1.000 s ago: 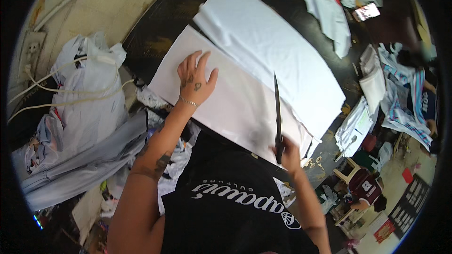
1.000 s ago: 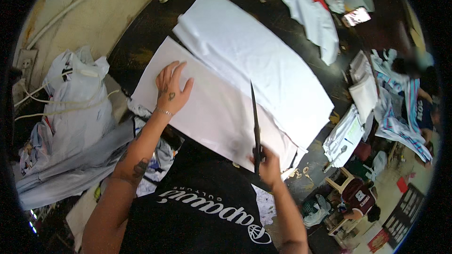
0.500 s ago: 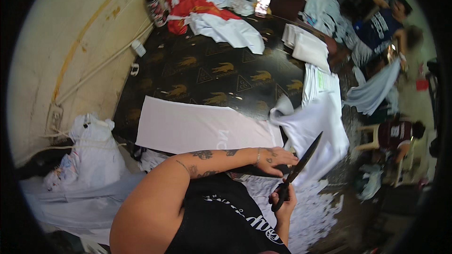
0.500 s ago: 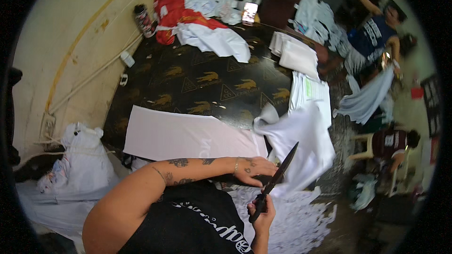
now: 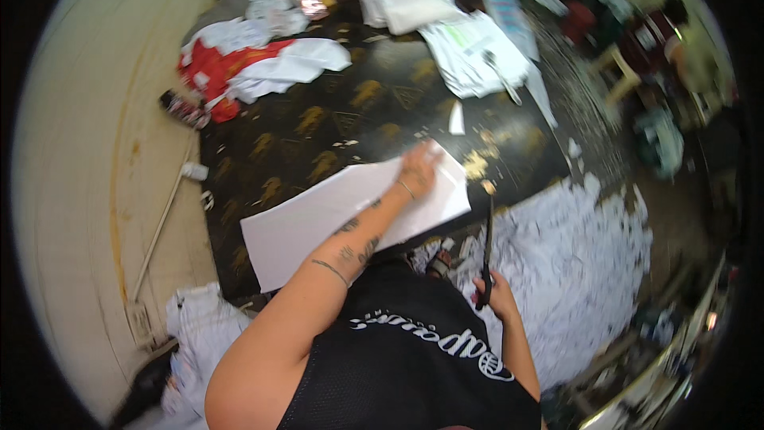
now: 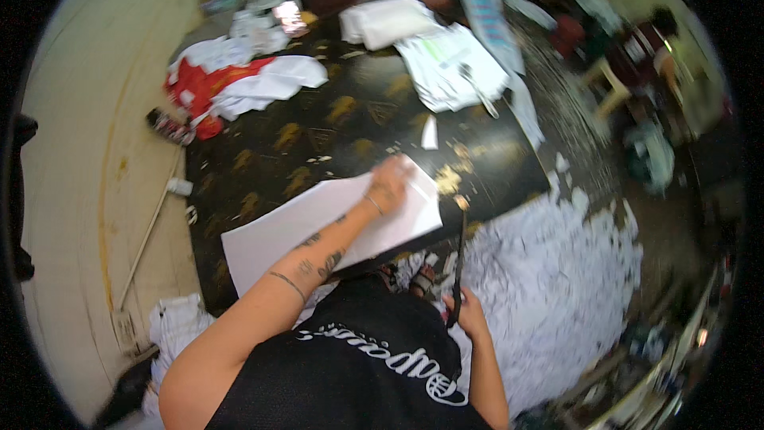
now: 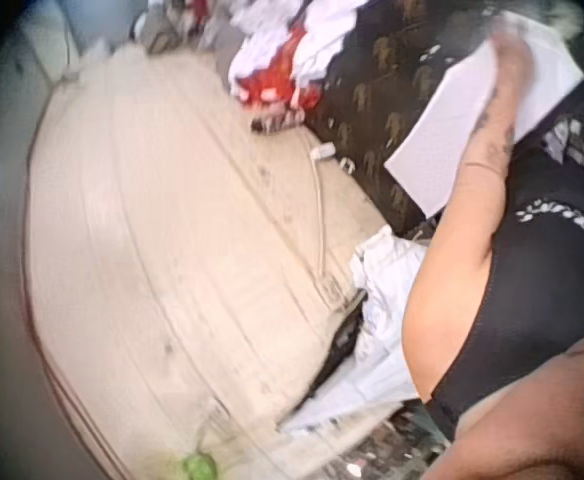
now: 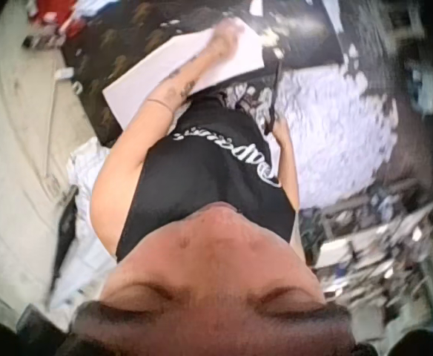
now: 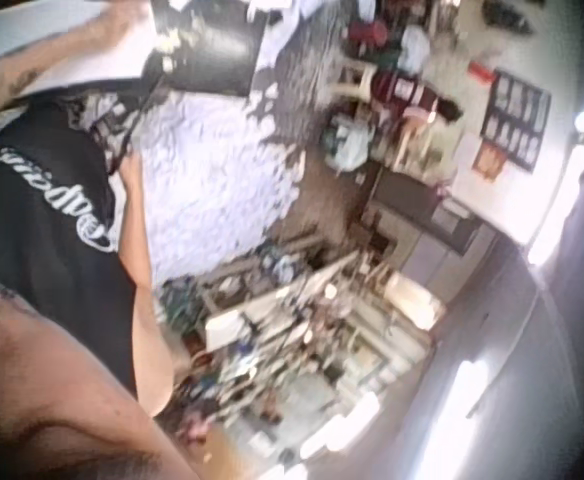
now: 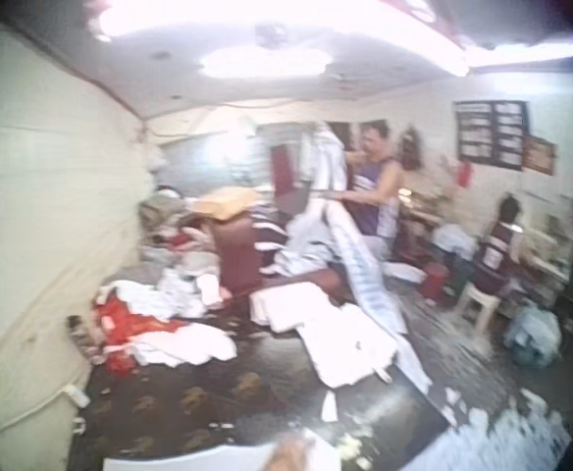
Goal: The person cuts large white fabric sheets into smaller rectangles using shears on a work table. They then place a red and white jersey on the table, cut a section from it, and fold the cut fabric pieces into a stack.
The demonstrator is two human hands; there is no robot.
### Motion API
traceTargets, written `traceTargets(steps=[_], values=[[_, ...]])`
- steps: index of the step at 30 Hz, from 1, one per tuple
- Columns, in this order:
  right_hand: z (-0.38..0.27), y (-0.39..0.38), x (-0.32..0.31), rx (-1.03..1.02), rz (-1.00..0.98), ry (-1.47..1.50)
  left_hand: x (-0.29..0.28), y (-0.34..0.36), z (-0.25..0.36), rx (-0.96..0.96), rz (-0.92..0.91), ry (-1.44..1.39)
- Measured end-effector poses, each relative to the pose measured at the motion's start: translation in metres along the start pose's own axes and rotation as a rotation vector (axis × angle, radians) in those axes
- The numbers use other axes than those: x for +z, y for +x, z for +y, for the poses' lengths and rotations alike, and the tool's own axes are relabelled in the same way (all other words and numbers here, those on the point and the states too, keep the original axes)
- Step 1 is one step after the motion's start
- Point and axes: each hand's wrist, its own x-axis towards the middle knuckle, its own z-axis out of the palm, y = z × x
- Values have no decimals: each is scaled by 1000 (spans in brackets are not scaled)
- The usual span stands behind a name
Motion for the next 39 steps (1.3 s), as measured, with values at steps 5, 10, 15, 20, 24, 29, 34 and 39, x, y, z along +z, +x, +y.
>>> traceTargets(steps=[5, 10, 15, 20, 24, 29, 34, 39], values=[[15, -40, 15, 15, -72, 114, -40, -24, -18, 252, 202, -282], [19, -79, 43, 115, -252, 142, -49, -108, -7, 445, -207, -266], [34, -71, 90, 95, -236, 191, -37, -120, -12, 397, -77, -468], [39, -31, 149, 38, 14, 116, -38, -109, -30, 569, -72, -491], [24, -3, 197, -21, 228, 148, -40, -107, -46, 520, -31, -427], [0, 1, 221, 87, 387, 29, -35, -115, -54, 629, 11, -329], [-11, 5, 231, 116, 441, -31, -34, -116, -53, 605, 15, -299], [-24, 35, 250, 98, 448, -76, -38, -114, -53, 573, 15, -354]])
